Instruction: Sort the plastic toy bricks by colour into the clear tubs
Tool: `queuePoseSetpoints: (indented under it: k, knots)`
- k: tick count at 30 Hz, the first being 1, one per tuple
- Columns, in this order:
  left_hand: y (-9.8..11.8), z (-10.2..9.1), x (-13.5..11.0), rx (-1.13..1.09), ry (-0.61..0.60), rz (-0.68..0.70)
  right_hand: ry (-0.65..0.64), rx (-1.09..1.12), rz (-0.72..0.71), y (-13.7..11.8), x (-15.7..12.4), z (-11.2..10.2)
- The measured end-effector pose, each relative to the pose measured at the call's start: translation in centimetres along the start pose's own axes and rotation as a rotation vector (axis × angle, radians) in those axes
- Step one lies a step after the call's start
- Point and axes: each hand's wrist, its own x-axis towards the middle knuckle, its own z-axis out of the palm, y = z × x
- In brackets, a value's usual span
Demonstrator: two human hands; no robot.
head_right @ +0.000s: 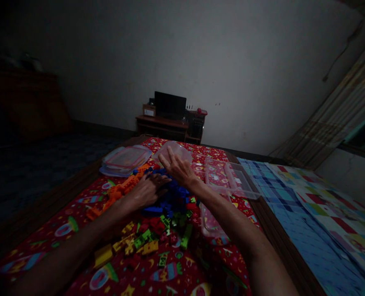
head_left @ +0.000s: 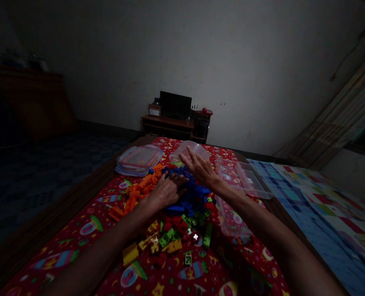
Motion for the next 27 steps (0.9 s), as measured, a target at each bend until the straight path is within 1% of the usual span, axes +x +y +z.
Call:
queuePoseSetpoints:
  k: [3,5,7,10,13,15,17,20,22,23,25,27]
  knots:
    - [0.0,-0.1,-1.1,-0.011,-0.028,-0.041,0.031,0.019,0.046,0.7,0.4,-0.5]
    - [-0.3,-0.1,-1.8,-0.027,-0.04,-0.024,0.081,0.025,0.087,1.2,0.4,-0.8]
    - [-0.6,0.0,-2.4,-0.038,-0.041,0.023,0.137,0.034,0.132,1.8,0.3,-1.0]
    - [-0.9,-0.1,-2.8,-0.063,0.009,0.045,0.215,0.077,0.226,3.0,-0.3,-1.5]
    - [-1.3,-0.4,-2.7,-0.123,0.105,0.014,0.286,0.163,0.386,4.9,-2.2,-2.4]
    - [-1.7,-0.7,-2.4,-0.177,0.143,0.013,0.331,0.235,0.503,6.6,-4.4,-3.0]
    - [-2.1,-1.1,-2.1,-0.222,0.155,0.014,0.376,0.317,0.653,8.7,-7.6,-3.3]
    - [-2.7,-1.8,-1.9,-0.256,0.176,0.015,0.472,0.457,0.898,12.3,-13.7,-3.0]
    - [-2.9,-2.2,-1.8,-0.265,0.192,0.025,0.54,0.57,1.007,14.6,-18.1,-2.4]
    - [-3.0,-2.4,-1.8,-0.266,0.193,0.032,0.557,0.624,1.094,15.5,-20.3,-2.1]
    - [-3.0,-2.8,-1.7,-0.256,0.188,0.041,0.544,0.708,1.288,16.6,-24.2,-1.2]
    - [-2.9,-3.0,-1.5,-0.241,0.186,0.051,0.482,0.764,1.446,16.8,-27.1,-0.4]
